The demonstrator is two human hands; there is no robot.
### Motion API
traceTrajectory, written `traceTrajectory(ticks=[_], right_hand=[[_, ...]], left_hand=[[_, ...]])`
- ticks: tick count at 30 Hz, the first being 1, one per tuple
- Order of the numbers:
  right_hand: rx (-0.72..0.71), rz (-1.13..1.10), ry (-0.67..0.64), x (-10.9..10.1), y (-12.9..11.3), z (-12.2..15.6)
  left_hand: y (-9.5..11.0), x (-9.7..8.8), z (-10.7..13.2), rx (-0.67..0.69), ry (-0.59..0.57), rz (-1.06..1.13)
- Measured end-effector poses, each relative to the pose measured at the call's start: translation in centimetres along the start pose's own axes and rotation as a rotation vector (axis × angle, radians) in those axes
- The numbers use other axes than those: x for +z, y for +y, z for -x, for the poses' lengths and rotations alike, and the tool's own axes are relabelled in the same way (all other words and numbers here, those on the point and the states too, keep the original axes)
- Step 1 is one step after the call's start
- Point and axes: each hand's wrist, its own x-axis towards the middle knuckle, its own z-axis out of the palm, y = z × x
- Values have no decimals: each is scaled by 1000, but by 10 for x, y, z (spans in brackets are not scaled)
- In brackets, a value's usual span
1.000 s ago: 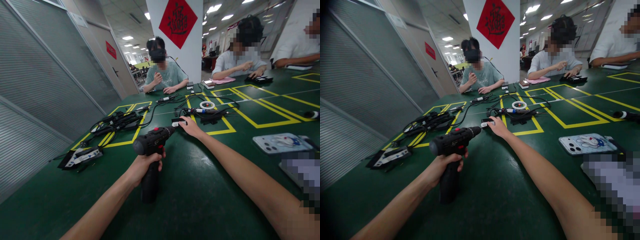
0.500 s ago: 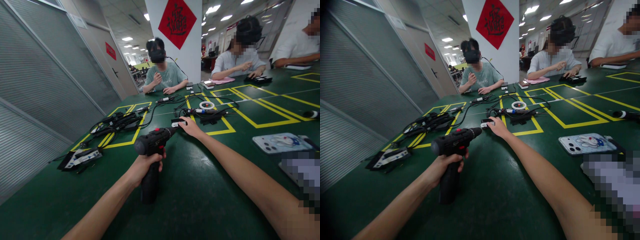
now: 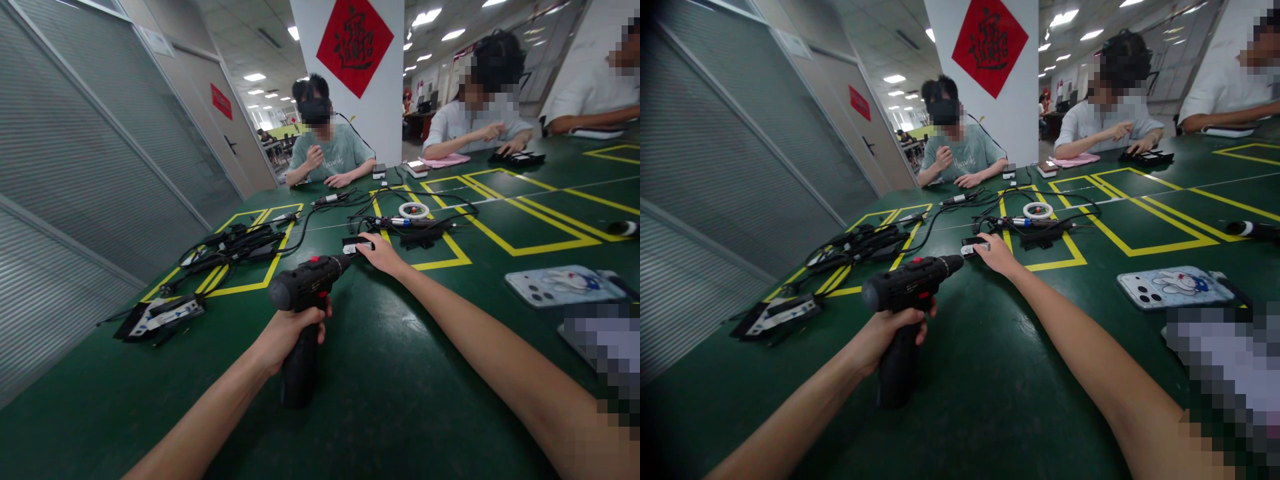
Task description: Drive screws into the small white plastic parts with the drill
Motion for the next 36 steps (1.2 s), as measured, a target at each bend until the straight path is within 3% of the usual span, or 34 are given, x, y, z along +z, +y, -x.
traceTrajectory(ticks=[28,36], right_hand=[[-1,5,-38,-6,-3,0],[-9,7,-43,-7,-3,1]], left_hand=[[-3,7,1,-12,83,27],[-1,8,0,-8,60,14]])
